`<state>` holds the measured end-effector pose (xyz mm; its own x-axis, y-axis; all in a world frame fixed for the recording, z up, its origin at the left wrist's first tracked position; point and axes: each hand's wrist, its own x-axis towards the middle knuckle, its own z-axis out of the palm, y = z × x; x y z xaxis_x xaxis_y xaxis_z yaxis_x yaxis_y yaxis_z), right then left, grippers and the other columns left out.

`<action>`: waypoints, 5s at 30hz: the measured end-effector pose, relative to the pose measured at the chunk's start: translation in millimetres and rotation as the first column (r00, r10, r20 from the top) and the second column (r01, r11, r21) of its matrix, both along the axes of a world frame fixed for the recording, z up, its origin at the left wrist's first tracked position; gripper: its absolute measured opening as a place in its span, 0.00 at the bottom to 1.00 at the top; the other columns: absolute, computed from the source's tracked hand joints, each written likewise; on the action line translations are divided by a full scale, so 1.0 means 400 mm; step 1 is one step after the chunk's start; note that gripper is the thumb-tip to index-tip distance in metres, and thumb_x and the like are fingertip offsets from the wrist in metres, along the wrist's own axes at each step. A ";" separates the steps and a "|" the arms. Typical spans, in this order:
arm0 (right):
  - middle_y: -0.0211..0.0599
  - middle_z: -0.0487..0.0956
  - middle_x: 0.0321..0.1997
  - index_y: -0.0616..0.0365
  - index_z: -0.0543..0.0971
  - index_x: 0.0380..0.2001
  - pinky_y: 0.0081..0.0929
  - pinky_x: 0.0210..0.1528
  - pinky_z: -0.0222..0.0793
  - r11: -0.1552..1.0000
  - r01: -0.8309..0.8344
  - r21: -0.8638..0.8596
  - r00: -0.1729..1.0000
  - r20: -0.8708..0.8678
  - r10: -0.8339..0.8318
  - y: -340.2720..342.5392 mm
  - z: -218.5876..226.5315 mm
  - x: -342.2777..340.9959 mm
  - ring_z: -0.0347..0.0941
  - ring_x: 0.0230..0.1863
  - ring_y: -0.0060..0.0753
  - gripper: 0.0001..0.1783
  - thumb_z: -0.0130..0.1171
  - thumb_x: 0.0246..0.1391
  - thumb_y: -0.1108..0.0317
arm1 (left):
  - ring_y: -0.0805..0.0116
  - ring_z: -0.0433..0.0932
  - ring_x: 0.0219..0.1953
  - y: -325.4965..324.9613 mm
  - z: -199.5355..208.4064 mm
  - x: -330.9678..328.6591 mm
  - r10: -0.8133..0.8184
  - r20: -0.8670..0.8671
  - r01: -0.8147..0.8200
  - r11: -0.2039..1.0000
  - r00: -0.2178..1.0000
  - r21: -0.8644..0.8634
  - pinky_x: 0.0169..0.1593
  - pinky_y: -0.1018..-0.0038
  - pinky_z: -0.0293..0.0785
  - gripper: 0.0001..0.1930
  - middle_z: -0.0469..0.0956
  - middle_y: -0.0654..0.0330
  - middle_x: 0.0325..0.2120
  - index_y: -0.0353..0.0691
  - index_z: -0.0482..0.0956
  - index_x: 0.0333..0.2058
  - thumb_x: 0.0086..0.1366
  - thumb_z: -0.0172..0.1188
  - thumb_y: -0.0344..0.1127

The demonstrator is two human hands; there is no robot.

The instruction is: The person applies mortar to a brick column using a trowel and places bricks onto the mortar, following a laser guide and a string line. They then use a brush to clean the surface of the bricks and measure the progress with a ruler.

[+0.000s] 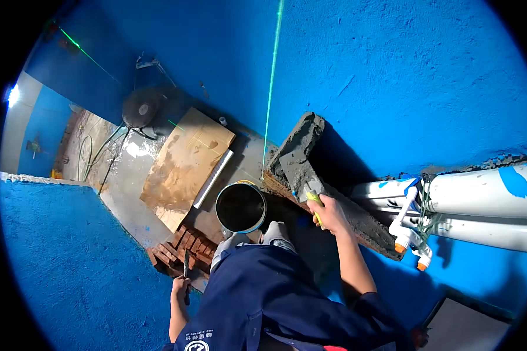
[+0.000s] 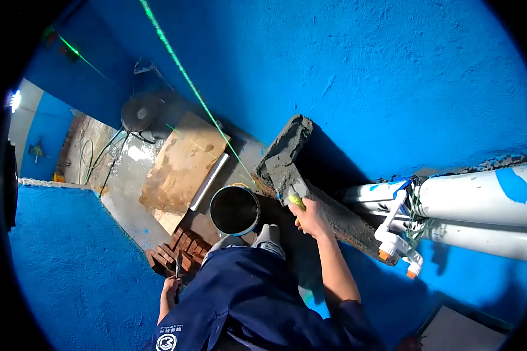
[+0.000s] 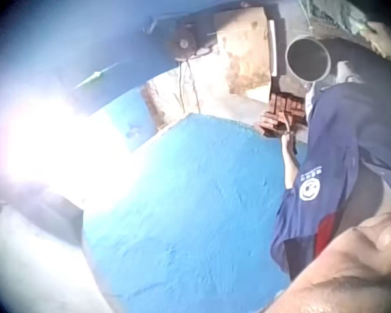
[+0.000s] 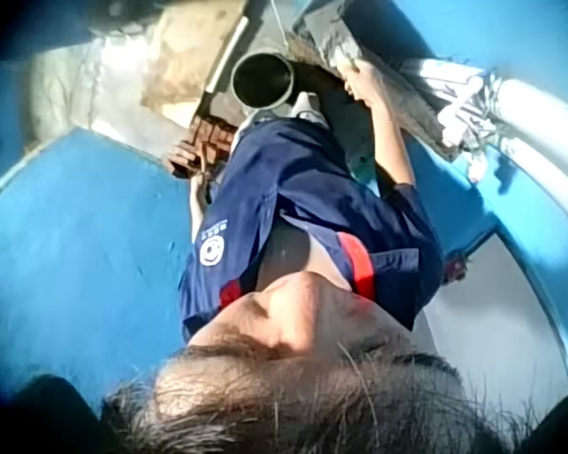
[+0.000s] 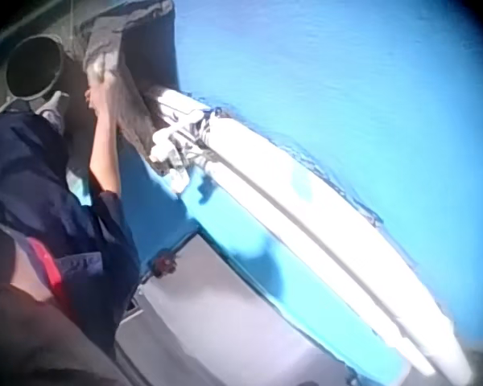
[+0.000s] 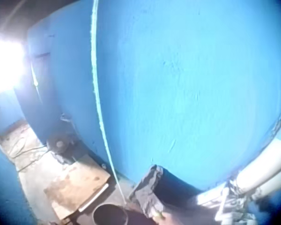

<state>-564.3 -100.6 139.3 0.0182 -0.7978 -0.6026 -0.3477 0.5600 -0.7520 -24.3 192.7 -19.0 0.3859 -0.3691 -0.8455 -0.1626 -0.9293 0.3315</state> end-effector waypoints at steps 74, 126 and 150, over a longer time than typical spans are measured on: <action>0.35 0.78 0.29 0.61 0.78 0.34 0.23 0.28 0.73 0.546 -0.618 0.566 0.774 0.316 0.548 0.283 -0.415 0.650 0.76 0.25 0.26 0.13 0.53 0.60 0.60 | 0.73 0.72 0.21 0.102 -0.081 -0.144 0.703 -0.707 -0.961 0.137 -0.077 0.241 0.27 0.78 0.70 0.09 0.75 0.63 0.24 0.38 0.71 0.40 0.63 0.57 0.32; 0.50 0.74 0.18 0.59 0.75 0.18 0.43 0.26 0.67 0.649 -0.588 0.483 0.431 -0.492 0.756 0.592 -0.702 0.555 0.72 0.21 0.54 0.16 0.64 0.45 0.57 | 0.59 0.80 0.28 -0.235 -0.887 0.773 -0.154 -0.046 0.149 0.984 0.987 -0.102 0.33 0.63 0.74 0.16 0.80 0.51 0.22 0.35 0.82 0.32 0.43 0.62 0.36; 0.41 0.76 0.19 0.58 0.76 0.21 0.37 0.27 0.66 0.832 -0.519 0.194 0.753 -0.358 0.553 0.512 -0.307 0.476 0.73 0.23 0.38 0.24 0.60 0.49 0.45 | 0.55 0.73 0.50 -0.069 0.076 0.141 0.143 -0.975 -0.897 0.433 0.168 -0.091 0.57 0.62 0.67 0.27 0.74 0.54 0.50 0.36 0.71 0.53 0.54 0.58 0.42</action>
<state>-374.1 104.4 16.5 0.1841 -0.6780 -0.7116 -0.8570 0.2438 -0.4540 32.1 165.2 11.4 0.0496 -0.8569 -0.5132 0.9418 -0.1310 0.3097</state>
